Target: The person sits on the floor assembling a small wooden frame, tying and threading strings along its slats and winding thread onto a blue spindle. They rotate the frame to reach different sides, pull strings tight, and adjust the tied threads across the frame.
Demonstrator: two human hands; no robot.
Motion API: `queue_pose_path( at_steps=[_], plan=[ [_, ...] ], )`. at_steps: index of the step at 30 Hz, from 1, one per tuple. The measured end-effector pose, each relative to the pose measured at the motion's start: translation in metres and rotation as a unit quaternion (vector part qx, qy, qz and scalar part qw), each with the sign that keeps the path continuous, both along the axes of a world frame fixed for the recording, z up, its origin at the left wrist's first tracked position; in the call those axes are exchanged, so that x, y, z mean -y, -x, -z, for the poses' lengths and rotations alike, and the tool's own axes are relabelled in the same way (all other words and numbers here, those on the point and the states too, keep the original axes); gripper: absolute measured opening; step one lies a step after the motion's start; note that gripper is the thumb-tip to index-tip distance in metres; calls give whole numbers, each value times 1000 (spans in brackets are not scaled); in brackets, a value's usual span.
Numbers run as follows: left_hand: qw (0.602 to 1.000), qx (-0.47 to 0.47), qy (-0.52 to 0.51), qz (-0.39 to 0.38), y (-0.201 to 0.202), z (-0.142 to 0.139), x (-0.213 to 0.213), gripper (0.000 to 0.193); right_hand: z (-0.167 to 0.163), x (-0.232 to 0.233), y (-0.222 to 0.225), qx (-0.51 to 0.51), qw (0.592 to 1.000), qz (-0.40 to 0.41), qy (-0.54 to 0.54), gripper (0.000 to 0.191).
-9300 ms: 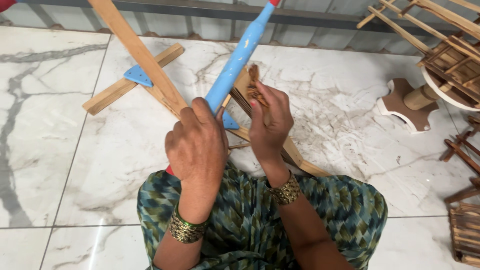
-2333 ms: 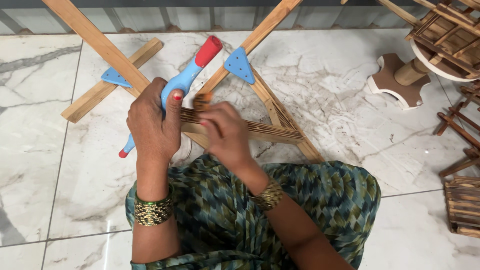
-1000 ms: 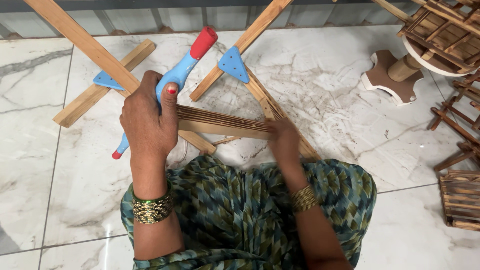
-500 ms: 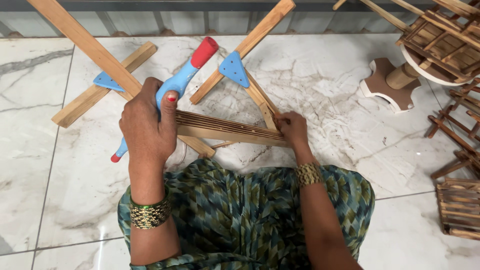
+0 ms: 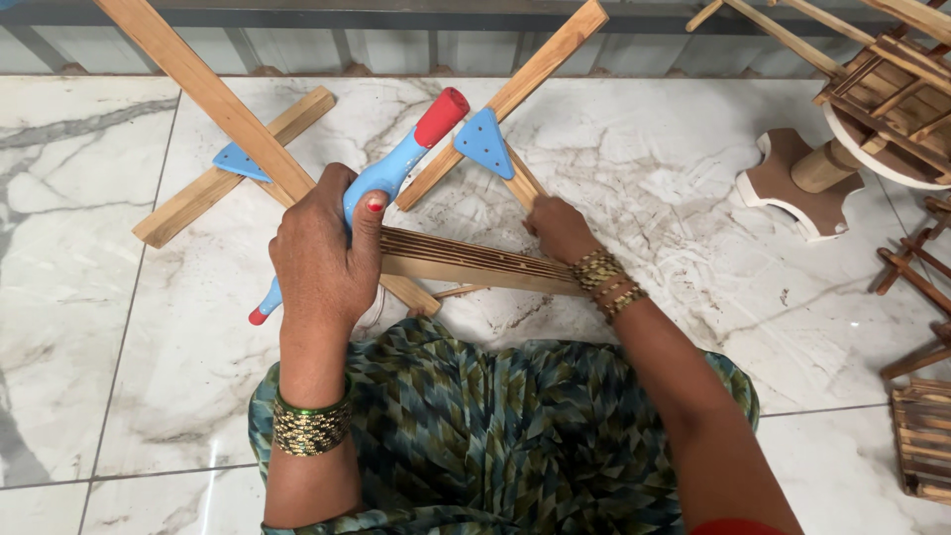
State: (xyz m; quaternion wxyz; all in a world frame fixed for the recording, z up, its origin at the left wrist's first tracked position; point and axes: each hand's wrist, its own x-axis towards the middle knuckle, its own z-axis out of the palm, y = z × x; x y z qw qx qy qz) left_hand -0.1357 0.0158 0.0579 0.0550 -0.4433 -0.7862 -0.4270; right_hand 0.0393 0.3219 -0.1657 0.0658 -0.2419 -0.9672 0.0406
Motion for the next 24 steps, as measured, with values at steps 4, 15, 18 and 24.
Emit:
queue_pose_path(
  at_steps=[4, 15, 18, 24],
  plan=[
    [1000, -8, -13, 11, 1, 2, 2, 64, -17, -4, -43, 58, 960, 49, 268, 13],
    [1000, -2, -4, 8, 2, 0, -3, 64, -3, -3, -30, -298, 919, 169, 194, 12],
    [1000, -5, -7, 9, 2, 1, -1, 63, -9, 0, -1, -356, 881, 163, 266, 8],
    [1000, -14, -14, 13, 2, 3, 1, 62, -3, -21, -24, -237, 952, 104, 164, 14]
  ],
)
